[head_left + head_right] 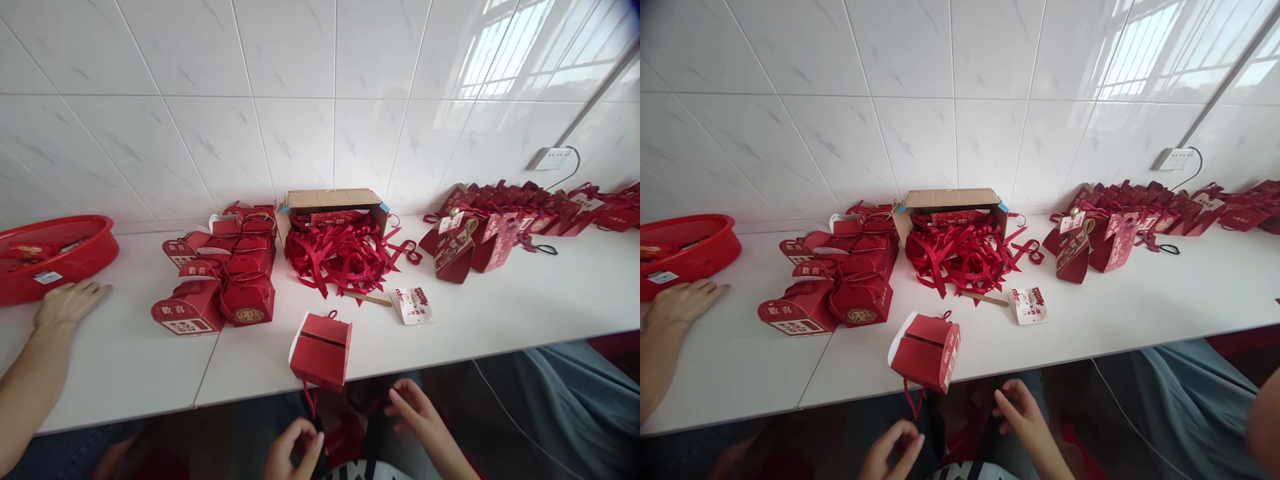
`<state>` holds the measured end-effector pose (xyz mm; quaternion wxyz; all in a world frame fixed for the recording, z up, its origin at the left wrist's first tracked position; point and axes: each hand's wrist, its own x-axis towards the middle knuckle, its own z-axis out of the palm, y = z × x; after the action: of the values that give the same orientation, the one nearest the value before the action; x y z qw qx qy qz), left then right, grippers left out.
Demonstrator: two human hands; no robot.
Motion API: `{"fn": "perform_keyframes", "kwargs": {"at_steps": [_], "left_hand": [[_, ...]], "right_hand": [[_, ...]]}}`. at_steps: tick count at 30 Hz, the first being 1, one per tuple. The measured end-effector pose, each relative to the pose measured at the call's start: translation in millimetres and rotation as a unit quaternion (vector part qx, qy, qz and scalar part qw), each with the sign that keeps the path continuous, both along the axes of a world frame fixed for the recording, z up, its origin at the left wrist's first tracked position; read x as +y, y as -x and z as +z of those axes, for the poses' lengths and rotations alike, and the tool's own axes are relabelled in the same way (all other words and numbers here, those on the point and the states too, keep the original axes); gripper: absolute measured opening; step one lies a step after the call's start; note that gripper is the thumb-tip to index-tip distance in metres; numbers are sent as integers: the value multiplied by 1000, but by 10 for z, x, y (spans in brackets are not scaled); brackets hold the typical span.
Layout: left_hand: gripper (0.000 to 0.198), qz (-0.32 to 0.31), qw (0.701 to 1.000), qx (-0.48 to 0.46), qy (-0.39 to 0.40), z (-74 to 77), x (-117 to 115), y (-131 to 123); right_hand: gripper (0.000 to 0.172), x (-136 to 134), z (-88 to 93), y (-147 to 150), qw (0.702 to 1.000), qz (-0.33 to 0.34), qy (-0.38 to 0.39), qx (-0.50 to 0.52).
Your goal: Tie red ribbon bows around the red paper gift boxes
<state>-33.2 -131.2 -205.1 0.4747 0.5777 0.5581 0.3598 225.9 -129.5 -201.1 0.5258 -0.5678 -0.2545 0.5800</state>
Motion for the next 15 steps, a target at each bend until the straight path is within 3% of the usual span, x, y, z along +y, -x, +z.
{"fn": "perform_keyframes", "kwargs": {"at_steps": [2, 4, 6, 11, 13, 15], "left_hand": [[38, -48, 987, -48, 144, -268, 50, -129], [38, -49, 981, -55, 182, -449, 72, -259], [31, -54, 979, -58, 190, -525, 61, -341], [14, -103, 977, -50, 182, -386, 44, -301], [19, -106, 978, -35, 176, -258, 78, -240], [26, -123, 978, -24, 169, -84, 122, -173]], "right_hand": [[43, 87, 0, 102, 990, -93, -28, 100], [40, 191, 6, 165, 973, -148, -57, 165], [36, 260, 8, 173, 965, -165, -52, 198], [36, 233, 57, 42, 968, -131, -21, 211], [36, 188, 118, -36, 985, -63, 20, 161], [37, 160, 209, -115, 993, 51, 71, 79]]}}
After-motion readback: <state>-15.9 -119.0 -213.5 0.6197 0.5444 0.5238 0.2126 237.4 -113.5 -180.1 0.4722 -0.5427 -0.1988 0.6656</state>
